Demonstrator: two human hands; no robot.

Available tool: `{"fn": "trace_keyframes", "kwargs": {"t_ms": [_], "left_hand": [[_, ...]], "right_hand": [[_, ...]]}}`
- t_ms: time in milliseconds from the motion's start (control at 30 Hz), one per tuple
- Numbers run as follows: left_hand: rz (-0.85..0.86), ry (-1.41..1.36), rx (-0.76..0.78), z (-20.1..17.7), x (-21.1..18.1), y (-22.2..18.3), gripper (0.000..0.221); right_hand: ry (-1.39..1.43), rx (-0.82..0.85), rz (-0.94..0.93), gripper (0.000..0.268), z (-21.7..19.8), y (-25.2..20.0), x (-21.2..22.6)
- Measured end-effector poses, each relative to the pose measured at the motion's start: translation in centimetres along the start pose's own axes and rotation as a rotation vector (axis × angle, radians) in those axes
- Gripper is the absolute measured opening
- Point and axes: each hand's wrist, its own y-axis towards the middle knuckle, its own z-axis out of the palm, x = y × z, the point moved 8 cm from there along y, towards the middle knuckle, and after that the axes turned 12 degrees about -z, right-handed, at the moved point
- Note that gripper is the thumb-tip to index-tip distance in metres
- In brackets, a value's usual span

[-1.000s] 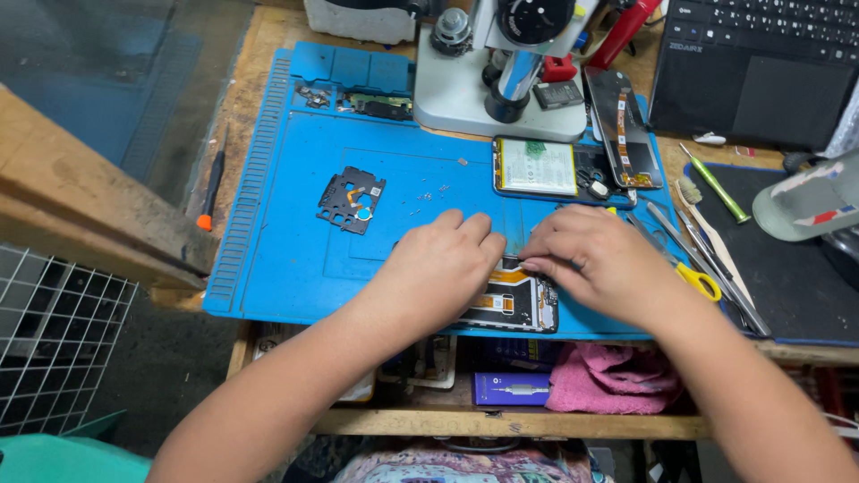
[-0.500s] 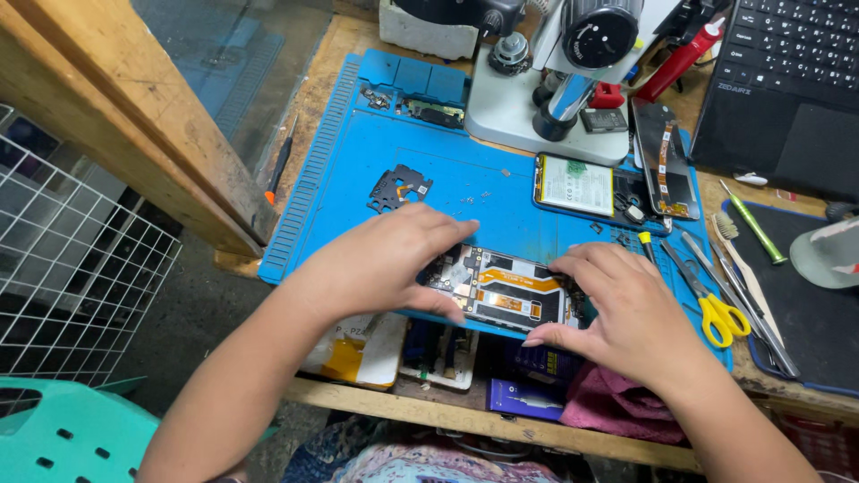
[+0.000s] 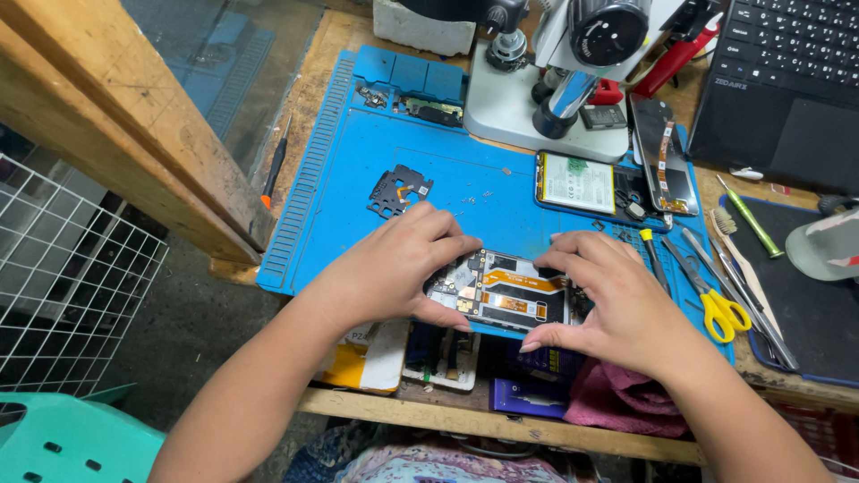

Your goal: The person reassembles a mobile phone by placing a circuit board into the chassis and connecting internal ribbon cables by hand. The person then aligns a screen over the assembly and presses the edges together to close the device.

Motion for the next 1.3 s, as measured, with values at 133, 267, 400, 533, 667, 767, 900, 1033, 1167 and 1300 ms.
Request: {"fn": "trace_keyframes", "kwargs": {"t_ms": [133, 267, 400, 533, 667, 767, 900, 1033, 1167, 1300], "left_hand": [[0.012, -0.019, -0.025, 0.0, 0.1, -0.1, 0.082], [0.015, -0.036, -0.036, 0.0, 0.2, -0.1, 0.086], [0.035, -0.047, -0.067, -0.3, 0.1, -0.3, 0.084], [0.057, -0.034, -0.075, -0.3, 0.0, -0.3, 0.074], [0.009, 0.006, -0.011, 0.1, 0.3, -0.4, 0.068], [0.029, 0.011, -0.019, -0.1, -0.1, -0.6, 0.068], [0.029, -0.005, -0.051, -0.4, -0.5, -1.0, 0.068], [0.010, 0.012, -0.065, -0.6, -0.6, -1.3, 0.071], [0.034, 0.018, -0.022, -0.7, -0.3, -1.2, 0.068], [0.039, 0.002, -0.010, -0.6, 0.0, -1.0, 0.066]], "right_hand": [[0.016, -0.006, -0.051, 0.086, 0.3, 1.0, 0.5], [0.029, 0.012, -0.073, 0.089, 0.9, 1.9, 1.2], [0.018, 0.004, -0.139, 0.092, 1.1, 2.8, 2.2], [0.024, 0.013, -0.155, 0.095, 1.4, 3.4, 2.4], [0.035, 0.017, -0.159, 0.095, 1.5, 3.7, 2.5], [0.052, 0.021, -0.185, 0.096, 1.8, 4.0, 2.7], [0.036, 0.008, -0.168, 0.097, 2.1, 4.1, 2.7], [0.026, 0.011, -0.171, 0.092, 2.2, 3.8, 2.7], [0.023, 0.022, -0.192, 0.085, 2.3, 3.2, 2.9], [0.112, -0.031, -0.164, 0.087, 1.3, 2.7, 2.3]]}}
